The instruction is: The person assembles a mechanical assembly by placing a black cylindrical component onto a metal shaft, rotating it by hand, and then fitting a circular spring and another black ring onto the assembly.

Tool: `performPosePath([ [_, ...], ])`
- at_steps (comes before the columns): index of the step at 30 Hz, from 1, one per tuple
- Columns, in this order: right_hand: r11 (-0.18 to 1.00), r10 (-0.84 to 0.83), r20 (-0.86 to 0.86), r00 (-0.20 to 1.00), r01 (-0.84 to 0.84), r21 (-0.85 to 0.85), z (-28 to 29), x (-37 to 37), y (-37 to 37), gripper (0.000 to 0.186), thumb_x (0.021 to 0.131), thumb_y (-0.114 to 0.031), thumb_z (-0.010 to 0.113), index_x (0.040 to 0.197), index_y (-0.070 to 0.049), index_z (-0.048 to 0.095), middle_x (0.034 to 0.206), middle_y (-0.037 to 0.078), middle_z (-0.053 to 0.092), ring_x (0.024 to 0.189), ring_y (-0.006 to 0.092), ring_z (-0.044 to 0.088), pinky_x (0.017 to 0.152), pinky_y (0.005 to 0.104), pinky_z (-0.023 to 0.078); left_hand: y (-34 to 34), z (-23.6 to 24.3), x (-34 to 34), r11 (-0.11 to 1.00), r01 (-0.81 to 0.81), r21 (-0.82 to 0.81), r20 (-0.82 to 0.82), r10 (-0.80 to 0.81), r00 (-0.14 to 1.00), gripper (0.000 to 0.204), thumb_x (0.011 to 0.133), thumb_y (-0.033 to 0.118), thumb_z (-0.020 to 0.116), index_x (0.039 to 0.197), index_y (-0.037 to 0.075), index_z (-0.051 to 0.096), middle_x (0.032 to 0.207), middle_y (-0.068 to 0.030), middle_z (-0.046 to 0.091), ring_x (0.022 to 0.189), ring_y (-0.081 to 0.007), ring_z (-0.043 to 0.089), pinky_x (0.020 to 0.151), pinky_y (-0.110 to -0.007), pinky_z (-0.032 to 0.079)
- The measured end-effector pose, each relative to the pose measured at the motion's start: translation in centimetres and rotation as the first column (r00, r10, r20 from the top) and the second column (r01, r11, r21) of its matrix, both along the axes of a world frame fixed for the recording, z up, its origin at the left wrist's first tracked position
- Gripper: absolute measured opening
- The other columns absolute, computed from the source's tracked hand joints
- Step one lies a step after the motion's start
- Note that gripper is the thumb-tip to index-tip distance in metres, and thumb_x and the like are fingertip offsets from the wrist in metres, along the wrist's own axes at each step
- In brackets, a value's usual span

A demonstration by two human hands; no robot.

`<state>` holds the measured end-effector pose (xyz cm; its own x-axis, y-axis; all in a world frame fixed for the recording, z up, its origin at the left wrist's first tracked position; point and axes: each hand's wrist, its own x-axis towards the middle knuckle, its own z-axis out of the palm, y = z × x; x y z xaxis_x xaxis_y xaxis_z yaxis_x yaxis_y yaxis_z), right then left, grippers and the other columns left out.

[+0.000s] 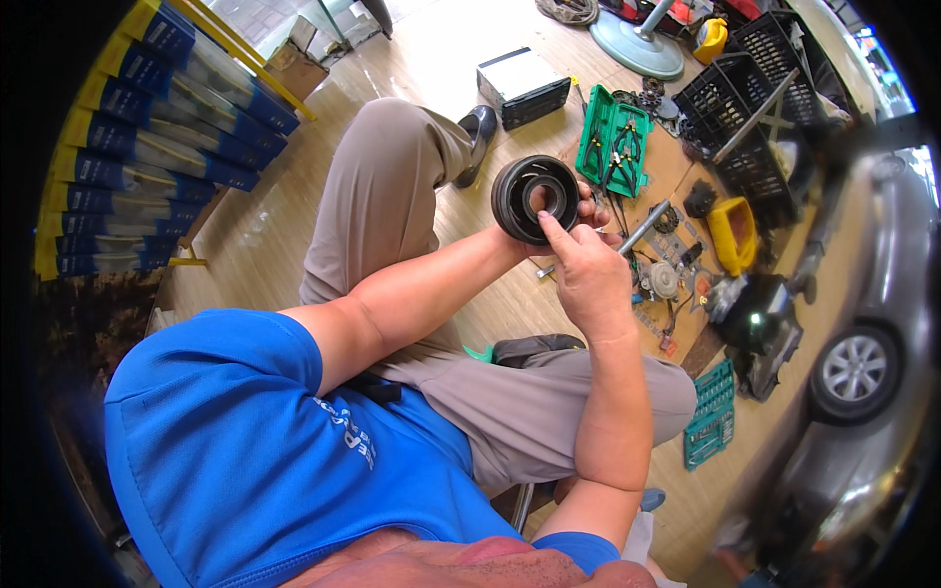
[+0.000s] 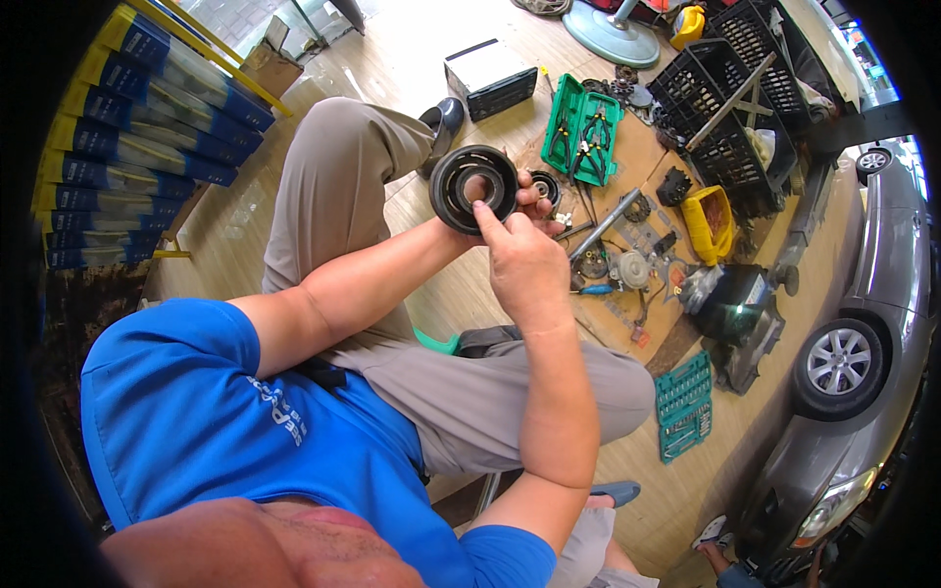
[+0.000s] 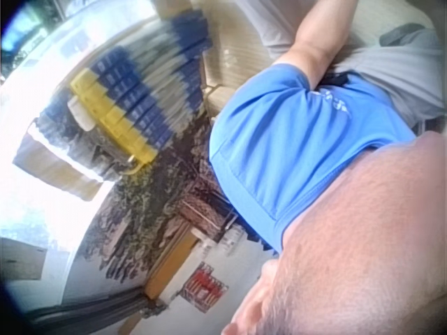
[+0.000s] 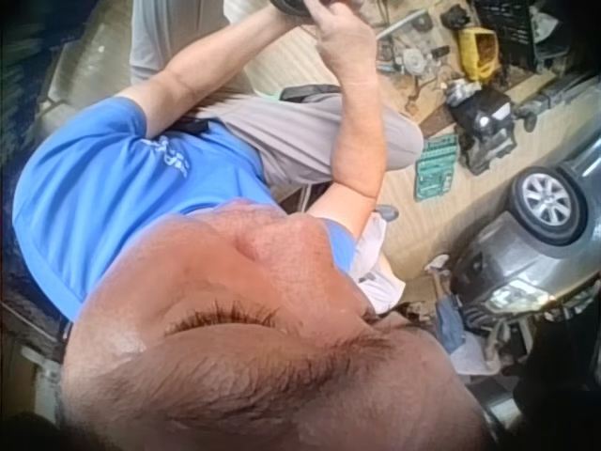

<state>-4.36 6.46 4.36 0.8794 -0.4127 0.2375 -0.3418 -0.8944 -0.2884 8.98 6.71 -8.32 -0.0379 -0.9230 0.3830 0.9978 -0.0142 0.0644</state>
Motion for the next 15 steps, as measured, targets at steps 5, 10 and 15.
performPosePath([
  [5, 0.999, 0.018, 0.029, 0.999, -0.019, 0.030, -0.5, 0.6, 0.3, 0.041, 0.083, -0.008, 0.060, 0.122, -0.020, 0.065, 0.079, 0.007, 0.057, 0.068, 0.0276, 0.063, 0.058, 0.0401, 0.053, 0.3, -0.5, -0.1, 1.000, 0.013, 0.022, 0.002, -0.013, 1.000, 0.037, 0.089, 0.037, 0.067, 0.112, 0.008, 0.066, 0.100, -0.0071, 0.070, 0.116, -0.0296, 0.057, 0.109, -0.057, 0.037],
  [10, 0.999, -0.044, 0.069, 0.997, 0.045, -0.009, -0.3, 0.5, -0.4, 0.039, 0.085, -0.007, 0.061, 0.121, -0.020, 0.065, 0.079, 0.007, 0.057, 0.070, 0.0283, 0.063, 0.060, 0.0403, 0.052, 0.0, -2.2, -0.1, 0.998, 0.021, 0.056, 0.082, -0.026, 0.996, 0.044, 0.089, 0.043, 0.066, 0.115, 0.008, 0.064, 0.108, -0.0084, 0.067, 0.114, -0.0296, 0.058, 0.108, -0.048, 0.039],
  [15, 0.996, -0.069, 0.035, 0.997, 0.071, -0.053, -0.1, 0.4, -0.9, 0.036, 0.086, -0.009, 0.061, 0.120, -0.020, 0.066, 0.080, 0.007, 0.058, 0.072, 0.0280, 0.063, 0.061, 0.0399, 0.052, -0.3, -4.6, 0.5, 0.986, 0.063, 0.155, 0.036, -0.069, 0.997, 0.048, 0.093, 0.049, 0.059, 0.112, 0.006, 0.064, 0.111, -0.0099, 0.067, 0.115, -0.0298, 0.057, 0.105, -0.045, 0.041],
])
